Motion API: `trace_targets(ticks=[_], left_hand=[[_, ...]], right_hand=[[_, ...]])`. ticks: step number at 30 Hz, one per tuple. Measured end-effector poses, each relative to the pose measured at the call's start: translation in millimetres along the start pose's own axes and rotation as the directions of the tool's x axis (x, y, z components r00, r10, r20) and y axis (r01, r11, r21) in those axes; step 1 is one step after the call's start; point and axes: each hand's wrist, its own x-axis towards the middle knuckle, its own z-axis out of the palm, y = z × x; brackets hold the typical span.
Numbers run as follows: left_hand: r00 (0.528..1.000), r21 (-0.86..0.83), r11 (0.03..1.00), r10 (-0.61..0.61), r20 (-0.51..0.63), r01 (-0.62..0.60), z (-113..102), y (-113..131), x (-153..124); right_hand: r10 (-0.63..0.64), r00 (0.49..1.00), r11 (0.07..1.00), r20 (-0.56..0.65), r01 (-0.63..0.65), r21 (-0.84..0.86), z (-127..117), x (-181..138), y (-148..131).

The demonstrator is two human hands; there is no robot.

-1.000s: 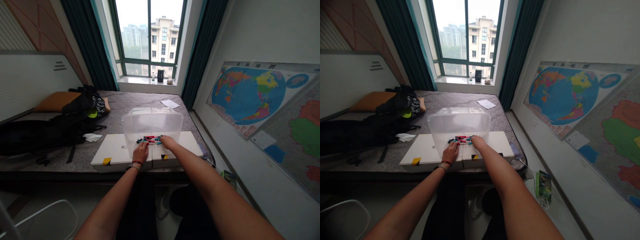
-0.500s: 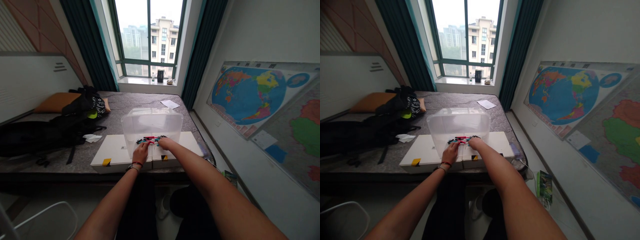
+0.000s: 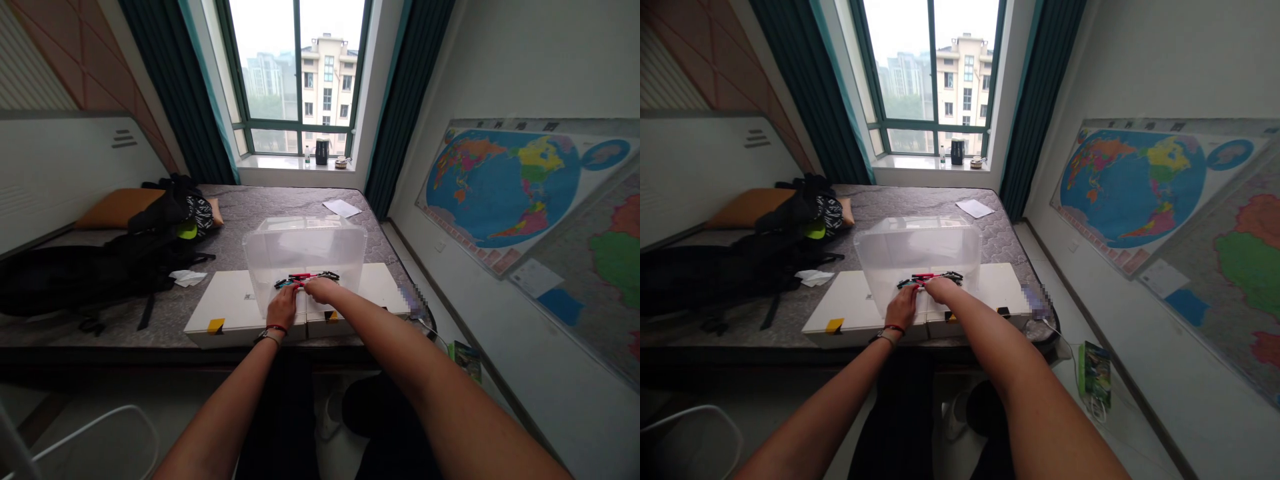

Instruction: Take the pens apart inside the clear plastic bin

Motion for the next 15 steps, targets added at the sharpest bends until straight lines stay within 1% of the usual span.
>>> trace_targets(ticks=[5,8,12,15], left_hand=[[0.999,-0.001,1.0,-0.005,-0.047,0.005,4.8,-2.5,0.8],[0.998,-0.019,1.0,-0.005,-0.064,0.004,6.0,-3.4,0.9],[0.998,-0.034,0.999,-0.004,-0.07,0.001,6.2,-3.3,0.6],[0.997,-0.038,0.999,-0.021,-0.076,0.018,6.0,-2.6,0.3]], right_hand=[[-0.013,0.997,1.0,-0.075,0.014,0.014,5.0,-0.5,1.8],[-0.023,0.996,0.999,-0.082,0.026,0.031,2.3,-2.9,0.3],[0.024,0.998,0.999,-0.049,-0.022,0.035,-4.9,-5.2,-1.8],[0.088,0.995,0.996,-0.047,-0.086,0.038,-13.9,-4.3,3.9]])
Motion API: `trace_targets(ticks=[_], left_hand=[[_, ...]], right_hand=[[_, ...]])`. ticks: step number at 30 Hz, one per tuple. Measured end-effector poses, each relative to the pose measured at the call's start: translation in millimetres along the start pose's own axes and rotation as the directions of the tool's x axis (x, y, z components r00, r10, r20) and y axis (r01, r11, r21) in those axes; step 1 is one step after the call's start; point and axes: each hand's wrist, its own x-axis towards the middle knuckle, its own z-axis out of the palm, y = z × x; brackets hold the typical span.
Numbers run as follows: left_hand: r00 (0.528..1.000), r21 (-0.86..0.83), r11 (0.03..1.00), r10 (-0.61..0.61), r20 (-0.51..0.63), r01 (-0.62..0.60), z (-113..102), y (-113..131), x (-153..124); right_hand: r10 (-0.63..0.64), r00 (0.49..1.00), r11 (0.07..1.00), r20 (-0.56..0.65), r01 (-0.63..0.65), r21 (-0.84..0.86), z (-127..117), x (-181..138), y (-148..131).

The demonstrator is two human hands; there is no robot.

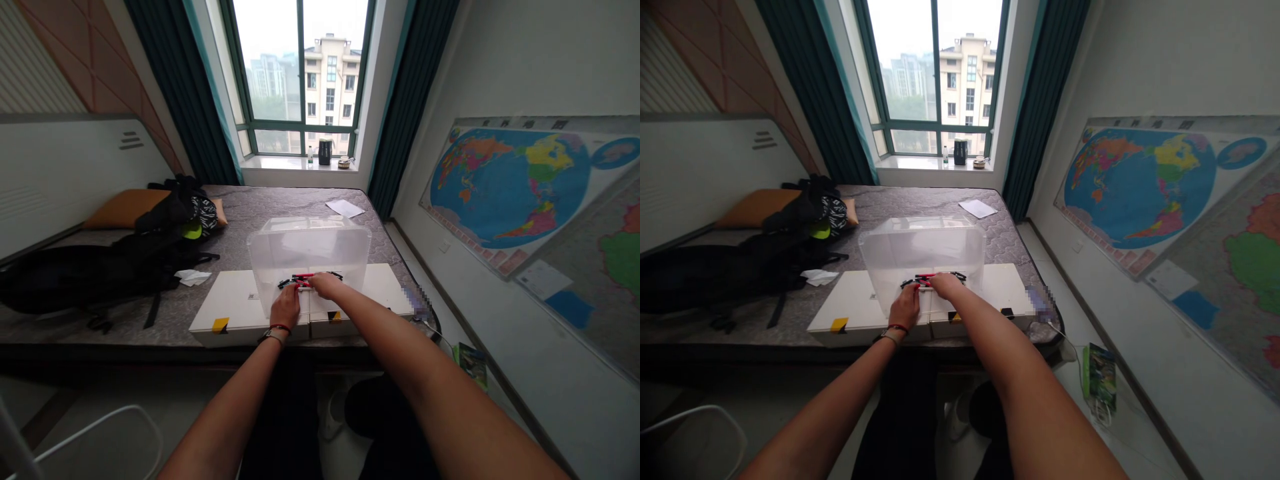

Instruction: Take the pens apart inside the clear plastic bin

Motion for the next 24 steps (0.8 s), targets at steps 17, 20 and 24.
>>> trace_targets(ticks=[17,20,24], left_hand=[[0.999,0.0,1.0,0.027,0.036,-0.027,-2.2,1.1,0.7],[0.999,0.005,1.0,0.029,0.036,-0.029,-3.1,2.1,0.9],[0.999,0.006,1.0,0.028,0.038,-0.028,-4.2,2.5,0.7]], right_hand=[[0.114,0.976,0.993,0.184,-0.115,-0.005,-34.8,7.5,18.3],[0.107,0.976,0.994,0.192,-0.112,0.015,-24.4,13.9,13.3],[0.138,0.976,0.989,0.171,-0.145,0.026,-13.2,20.0,5.2]])
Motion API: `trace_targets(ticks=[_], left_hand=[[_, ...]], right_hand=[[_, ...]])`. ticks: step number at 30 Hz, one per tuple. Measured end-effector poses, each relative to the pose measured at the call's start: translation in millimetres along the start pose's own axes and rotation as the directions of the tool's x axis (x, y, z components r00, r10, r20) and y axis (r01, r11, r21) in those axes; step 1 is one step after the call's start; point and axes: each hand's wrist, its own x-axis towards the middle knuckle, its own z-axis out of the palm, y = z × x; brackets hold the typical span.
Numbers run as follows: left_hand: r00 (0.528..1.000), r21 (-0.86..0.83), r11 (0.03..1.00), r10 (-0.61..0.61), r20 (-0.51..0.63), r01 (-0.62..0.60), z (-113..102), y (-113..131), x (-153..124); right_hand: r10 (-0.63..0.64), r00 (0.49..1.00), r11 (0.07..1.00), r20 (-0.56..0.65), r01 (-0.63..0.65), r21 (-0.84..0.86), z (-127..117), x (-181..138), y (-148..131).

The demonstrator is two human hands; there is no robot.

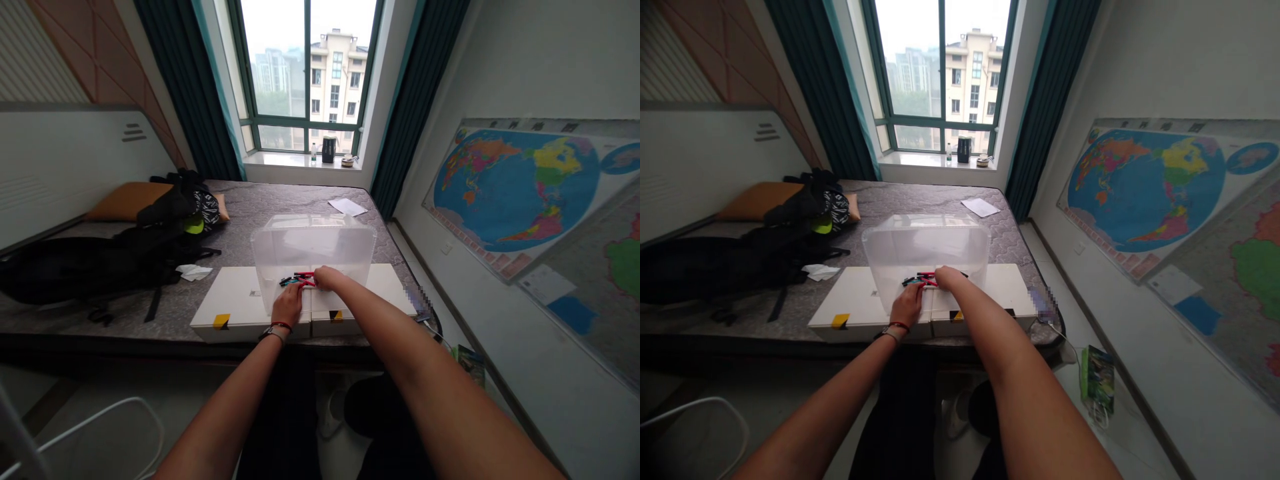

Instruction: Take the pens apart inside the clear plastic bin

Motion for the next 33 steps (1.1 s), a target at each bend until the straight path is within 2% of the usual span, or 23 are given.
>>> trace_targets(ticks=[4,10,16,19,22,24,26,27,30,33], left_hand=[[1.0,0.01,1.0,-0.006,0.005,0.006,-0.8,0.1,-0.3],[1.0,0.004,1.0,-0.01,0.013,0.01,-0.8,-0.3,-0.1],[0.999,-0.012,0.999,-0.033,0.021,0.034,-1.3,0.7,0.3],[0.999,-0.008,0.999,-0.045,0.018,0.045,-1.8,1.2,0.1],[0.999,-0.003,0.999,-0.045,0.019,0.046,-2.1,1.0,-0.4],[0.999,-0.002,0.999,-0.043,0.024,0.043,-2.3,0.6,-0.6],[0.998,0.0,0.999,-0.046,0.032,0.046,-2.5,0.5,-0.8],[0.998,0.003,0.999,-0.051,0.035,0.051,-2.6,0.6,-0.9],[0.997,0.013,0.998,-0.065,0.038,0.065,-2.6,1.1,-0.9],[0.998,0.009,0.998,-0.058,0.037,0.057,-2.3,1.5,-0.8]], right_hand=[[0.054,0.997,0.999,-0.05,-0.053,0.01,5.1,1.9,-7.6],[0.057,0.997,0.998,-0.059,-0.057,0.01,4.5,1.1,-13.0],[-0.031,0.999,0.999,-0.023,0.03,-0.036,7.8,1.5,-11.7],[-0.056,0.997,0.998,-0.052,0.054,-0.044,14.1,3.2,-10.4],[-0.027,0.991,0.998,-0.13,0.033,0.05,18.8,5.5,-7.5],[0.056,0.981,0.977,-0.187,-0.015,0.215,21.2,6.1,-3.9],[0.177,0.958,0.896,-0.227,-0.062,0.439,25.1,5.1,0.1],[0.238,0.942,0.827,-0.238,-0.067,0.558,27.9,4.0,1.9],[0.347,0.91,0.54,-0.226,0.002,0.841,39.4,-1.7,3.7],[0.351,0.912,0.25,-0.212,0.126,0.96,49.5,-8.7,-0.8]])
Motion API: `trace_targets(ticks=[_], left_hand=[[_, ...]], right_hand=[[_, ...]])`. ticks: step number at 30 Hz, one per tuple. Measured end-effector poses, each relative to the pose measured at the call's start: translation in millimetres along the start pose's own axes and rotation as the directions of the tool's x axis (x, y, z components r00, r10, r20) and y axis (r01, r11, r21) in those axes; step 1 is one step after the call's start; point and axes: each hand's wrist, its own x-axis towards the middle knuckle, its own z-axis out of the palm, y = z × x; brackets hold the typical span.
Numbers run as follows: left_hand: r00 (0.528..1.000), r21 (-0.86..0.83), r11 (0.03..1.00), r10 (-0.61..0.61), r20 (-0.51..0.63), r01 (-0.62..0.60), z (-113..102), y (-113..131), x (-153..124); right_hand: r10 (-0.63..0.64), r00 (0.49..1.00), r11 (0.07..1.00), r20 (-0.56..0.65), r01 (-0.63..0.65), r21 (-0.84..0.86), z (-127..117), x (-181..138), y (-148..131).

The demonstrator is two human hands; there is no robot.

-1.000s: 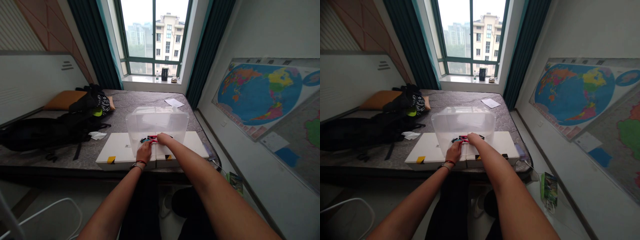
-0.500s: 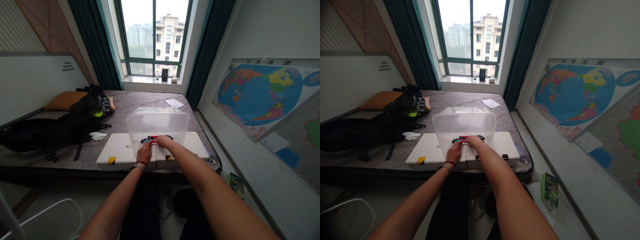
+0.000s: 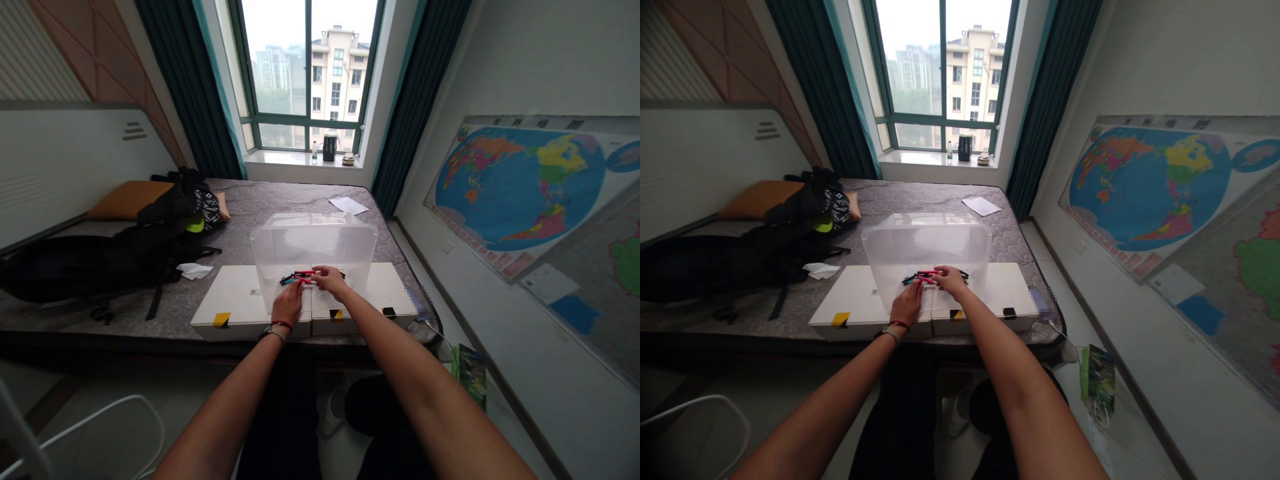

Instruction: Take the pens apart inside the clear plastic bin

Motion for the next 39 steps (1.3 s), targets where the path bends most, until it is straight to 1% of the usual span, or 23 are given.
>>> trace_targets(ticks=[2,3,6,10,14,19,20,22,24,25,26,28,31,33,35,39], left_hand=[[1.0,0.0,1.0,0.004,-0.004,-0.004,0.4,-0.1,0.2],[1.0,0.001,1.0,0.004,-0.006,-0.004,0.6,-0.2,0.4],[1.0,-0.001,1.0,0.006,-0.008,-0.006,1.2,-0.8,0.9],[1.0,-0.003,1.0,0.009,0.001,-0.009,1.8,-1.5,1.3],[1.0,-0.005,1.0,0.008,-0.005,-0.008,2.7,-2.2,1.2],[1.0,-0.018,1.0,0.015,-0.015,-0.015,2.9,-2.3,1.1],[1.0,-0.017,1.0,0.013,-0.017,-0.014,2.6,-2.1,1.1],[1.0,-0.013,1.0,0.011,-0.015,-0.011,1.7,-1.2,1.1],[1.0,-0.013,1.0,0.01,-0.009,-0.01,0.7,0.0,1.1],[1.0,-0.014,1.0,0.008,-0.007,-0.008,0.3,0.7,1.1],[1.0,-0.014,1.0,0.002,-0.008,-0.002,-0.1,1.3,1.1],[1.0,-0.016,1.0,-0.011,-0.012,0.011,-0.6,2.3,1.1],[1.0,-0.019,1.0,-0.024,-0.019,0.023,-0.8,2.7,1.2],[1.0,-0.017,1.0,-0.017,-0.015,0.016,-0.7,2.2,1.2],[1.0,-0.013,1.0,-0.005,-0.009,0.005,-0.4,1.2,1.3],[1.0,-0.005,1.0,0.002,-0.003,-0.002,0.1,-0.3,1.3]], right_hand=[[-0.017,0.999,0.99,0.035,0.012,0.137,3.9,-5.9,0.4],[-0.028,0.998,0.985,0.055,0.018,0.173,6.1,-8.1,-0.7],[-0.059,0.995,0.982,0.082,0.043,0.181,13.1,-10.8,-6.6],[-0.11,0.992,0.988,0.07,0.101,0.119,19.2,-7.2,-9.8],[-0.161,0.985,0.987,0.064,0.16,0.015,19.7,-5.4,-4.4],[-0.213,0.97,0.973,0.119,0.222,-0.066,13.7,-9.4,-0.9],[-0.218,0.97,0.968,0.106,0.229,-0.099,10.3,-9.5,-1.6],[-0.209,0.977,0.952,0.031,0.211,-0.223,0.7,-8.3,-4.0],[-0.176,0.984,0.897,-0.038,0.145,-0.417,-11.4,-6.2,-7.2],[-0.159,0.987,0.851,-0.03,0.122,-0.511,-17.4,-5.3,-8.9],[-0.145,0.989,0.798,0.008,0.122,-0.59,-22.7,-4.7,-10.5],[-0.117,0.983,0.689,0.14,0.182,-0.702,-29.6,-4.5,-13.3],[-0.076,0.942,0.545,0.327,0.314,-0.778,-29.0,-5.5,-15.3],[-0.048,0.923,0.486,0.382,0.355,-0.798,-22.9,-5.8,-14.7],[-0.028,0.919,0.457,0.393,0.361,-0.813,-15.3,-5.2,-12.6],[-0.01,0.938,0.418,0.348,0.32,-0.85,-2.3,-2.6,-7.9]])
